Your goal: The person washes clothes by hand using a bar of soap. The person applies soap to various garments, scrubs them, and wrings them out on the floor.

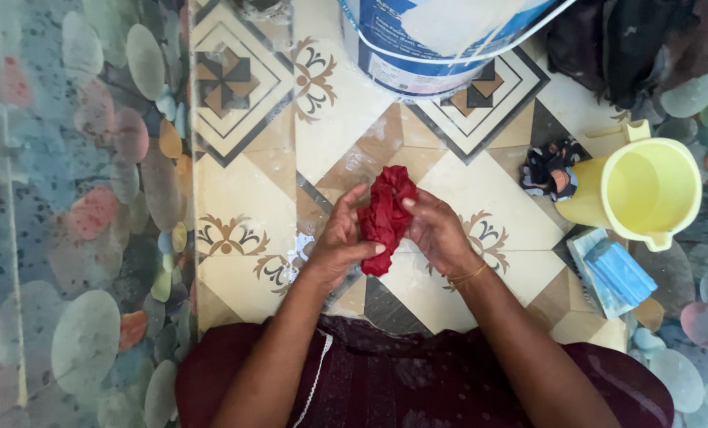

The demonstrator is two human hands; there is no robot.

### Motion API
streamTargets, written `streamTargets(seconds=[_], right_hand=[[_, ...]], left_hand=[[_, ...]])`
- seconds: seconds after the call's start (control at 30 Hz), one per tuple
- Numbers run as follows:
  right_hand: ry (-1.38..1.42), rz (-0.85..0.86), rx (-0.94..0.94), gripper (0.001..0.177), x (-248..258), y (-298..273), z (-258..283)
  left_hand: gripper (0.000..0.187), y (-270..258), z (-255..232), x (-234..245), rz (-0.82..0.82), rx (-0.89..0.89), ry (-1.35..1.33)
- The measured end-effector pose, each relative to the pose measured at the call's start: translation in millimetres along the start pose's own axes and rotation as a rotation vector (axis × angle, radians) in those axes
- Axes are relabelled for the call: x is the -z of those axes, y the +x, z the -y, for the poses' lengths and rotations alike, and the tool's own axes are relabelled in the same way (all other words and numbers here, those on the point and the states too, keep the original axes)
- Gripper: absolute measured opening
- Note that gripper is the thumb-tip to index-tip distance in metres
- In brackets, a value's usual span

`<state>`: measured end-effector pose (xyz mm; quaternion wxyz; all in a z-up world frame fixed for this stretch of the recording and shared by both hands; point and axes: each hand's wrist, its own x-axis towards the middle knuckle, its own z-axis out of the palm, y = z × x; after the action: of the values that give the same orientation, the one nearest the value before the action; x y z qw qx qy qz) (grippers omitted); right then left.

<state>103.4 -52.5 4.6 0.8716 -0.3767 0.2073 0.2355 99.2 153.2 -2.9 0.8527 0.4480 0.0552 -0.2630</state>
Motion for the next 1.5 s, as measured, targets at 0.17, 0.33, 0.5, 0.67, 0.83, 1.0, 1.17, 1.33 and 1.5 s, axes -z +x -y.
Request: streamTargets(seconds=[0.17, 0.33, 0.5, 0.67, 0.83, 1.0, 1.17, 1.33, 1.5], right_hand=[[-0.317, 0.104, -0.025, 0.039, -10, -9, 16], [-0.301, 0.143, -0.140, 0.044, 1, -15, 41], [-0.637, 0.166, -0.035, 0.028, 15, -8, 45], [-1.373, -0.292, 0.452, 0.026, -1, -8, 39], [-1.583, -0.440, 0.655, 0.018, -5, -7, 18], [-1.429, -0.317, 0.681, 0.024, 10, -3, 34], [-1.231, -0.132, 0.265, 0.043, 1, 5, 9], [-1.211, -0.136, 0.081, 0.054, -7, 7, 1], [-1.333, -0.203, -0.113, 0.034, -9, 3, 3]], left_hand=[[0.062, 3, 23, 29, -0.065, 0.175, -0.638], [0.048, -1, 11, 23, -0.041, 0.334, -0.352], [0.035, 5, 21, 21, -0.084, 0.244, -0.223], [0.025, 11, 53, 41, -0.457, -0.148, 0.589], [0.022, 3, 27, 14, -0.586, -0.255, 1.060], [0.021, 5, 13, 27, -0.545, 0.137, 0.275], [0.022, 1, 12, 17, -0.327, 0.211, 0.511], [0.029, 2, -4, 3, -0.266, 0.387, 0.187], [0.026, 7, 9, 12, -0.174, 0.272, 0.026]])
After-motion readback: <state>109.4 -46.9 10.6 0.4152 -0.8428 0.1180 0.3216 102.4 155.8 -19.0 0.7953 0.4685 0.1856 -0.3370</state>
